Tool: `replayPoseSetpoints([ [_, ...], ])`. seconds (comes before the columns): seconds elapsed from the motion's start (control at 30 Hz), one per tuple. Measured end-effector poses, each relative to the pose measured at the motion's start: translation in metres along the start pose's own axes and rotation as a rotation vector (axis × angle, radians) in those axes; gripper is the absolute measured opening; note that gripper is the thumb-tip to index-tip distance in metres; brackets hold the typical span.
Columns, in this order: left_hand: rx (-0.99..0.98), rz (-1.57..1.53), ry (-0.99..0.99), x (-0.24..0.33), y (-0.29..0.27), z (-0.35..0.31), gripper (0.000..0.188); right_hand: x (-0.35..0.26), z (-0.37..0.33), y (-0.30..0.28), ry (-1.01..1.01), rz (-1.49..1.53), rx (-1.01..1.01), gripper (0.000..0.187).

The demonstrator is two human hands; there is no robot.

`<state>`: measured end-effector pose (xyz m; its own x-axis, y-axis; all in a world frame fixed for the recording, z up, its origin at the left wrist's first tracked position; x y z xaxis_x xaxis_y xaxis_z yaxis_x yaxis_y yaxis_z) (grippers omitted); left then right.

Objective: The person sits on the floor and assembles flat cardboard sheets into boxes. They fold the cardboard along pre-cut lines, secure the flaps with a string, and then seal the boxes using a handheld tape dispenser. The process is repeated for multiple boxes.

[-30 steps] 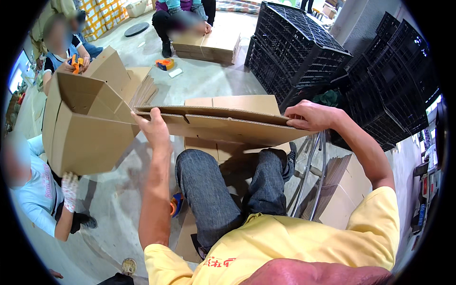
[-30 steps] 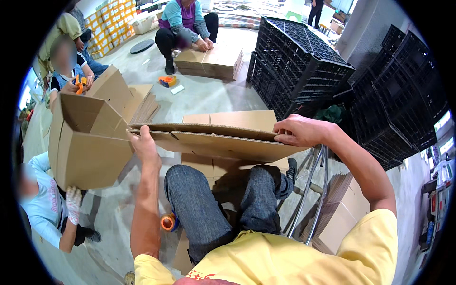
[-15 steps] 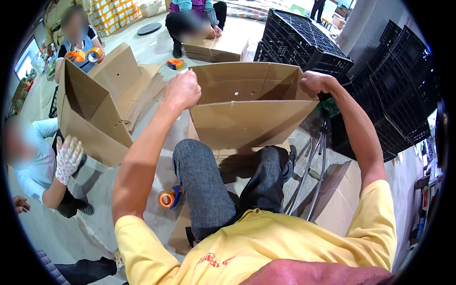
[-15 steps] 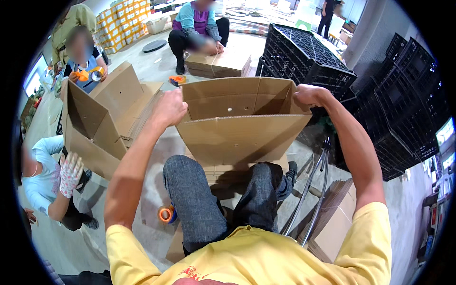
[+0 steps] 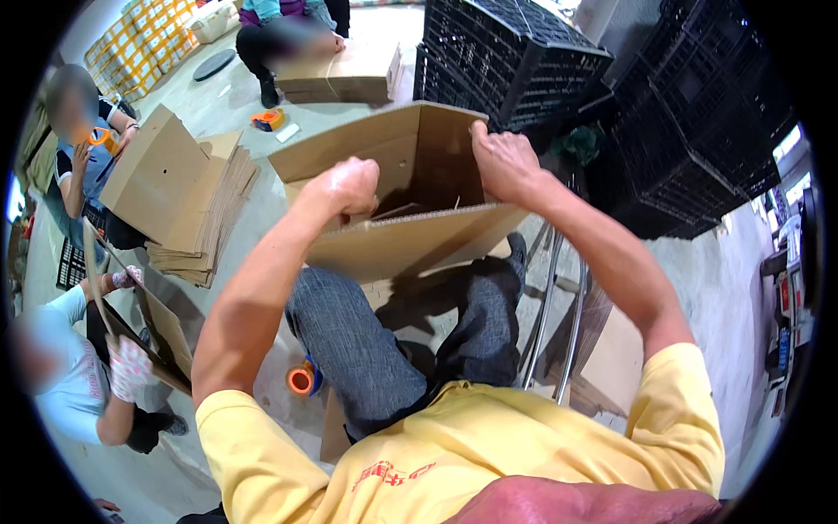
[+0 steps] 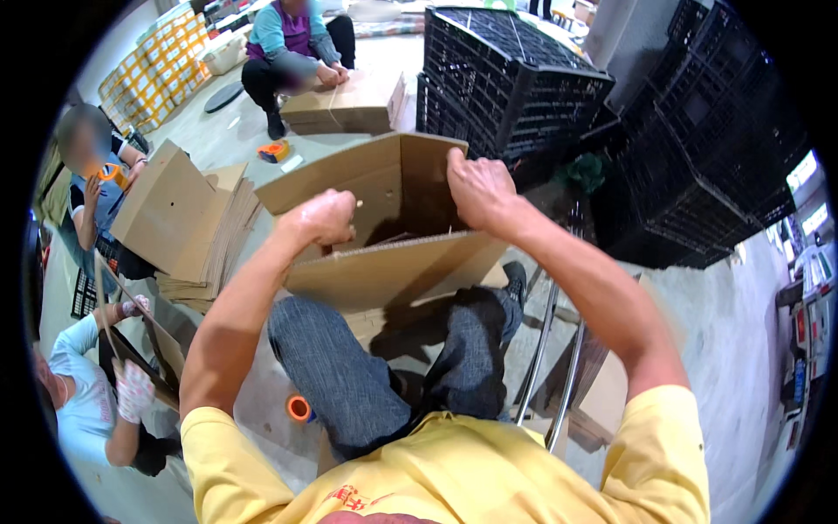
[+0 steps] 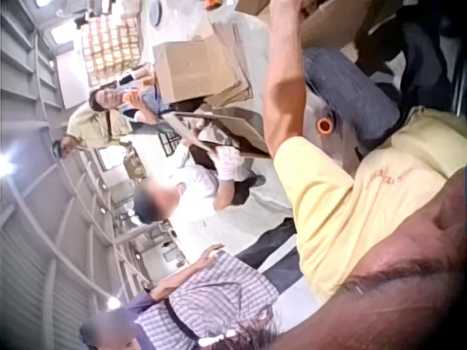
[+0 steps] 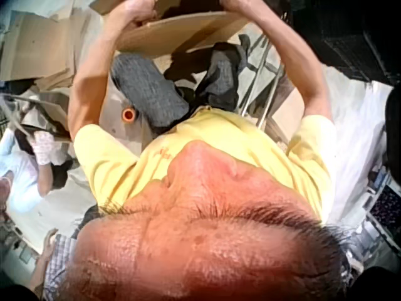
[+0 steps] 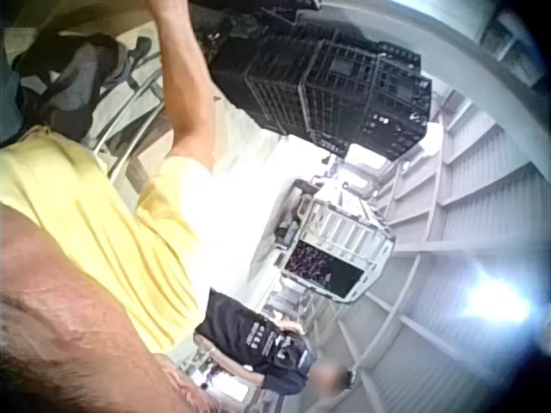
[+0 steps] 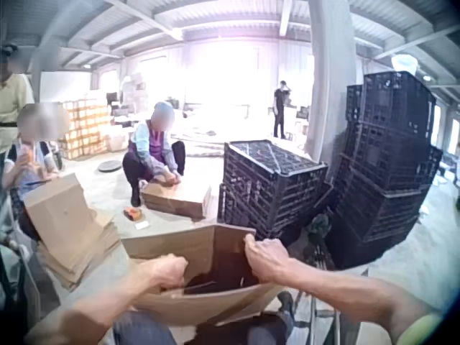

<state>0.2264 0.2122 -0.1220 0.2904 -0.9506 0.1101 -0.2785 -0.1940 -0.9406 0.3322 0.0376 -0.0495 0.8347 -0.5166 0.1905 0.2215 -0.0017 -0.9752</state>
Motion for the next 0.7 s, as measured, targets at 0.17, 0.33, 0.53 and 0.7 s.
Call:
replayPoseSetpoints([
  [0.17, -0.134, -0.091, 0.071, -0.003, 0.007, -0.016, 0.049, 0.004, 0.016, 0.034, -0.186, 0.285, -0.256, 0.056],
  [0.33, 0.494, -0.664, 0.267, -0.040, -0.059, -0.072, 0.040, -0.006, 0.019, 0.042, -0.466, 0.472, -0.343, 0.053],
  [0.53, 0.960, -0.700, 0.360, -0.073, -0.064, -0.156, 0.055, 0.030, 0.022, 0.046, -0.224, 0.873, -0.172, 0.082],
  [0.7, 0.511, -1.088, 0.510, -0.033, -0.034, -0.122, 0.066, 0.026, 0.030, 0.047, -0.242, 0.808, -0.154, 0.096],
])
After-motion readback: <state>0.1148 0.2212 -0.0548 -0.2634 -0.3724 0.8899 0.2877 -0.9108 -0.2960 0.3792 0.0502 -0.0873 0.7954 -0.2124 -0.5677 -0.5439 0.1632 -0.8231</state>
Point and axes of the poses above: each hand's wrist, its own z-axis towards the middle knuckle, its own y-axis out of the palm, x = y × z, the point moved 9 cm from there along z, towards the middle knuckle
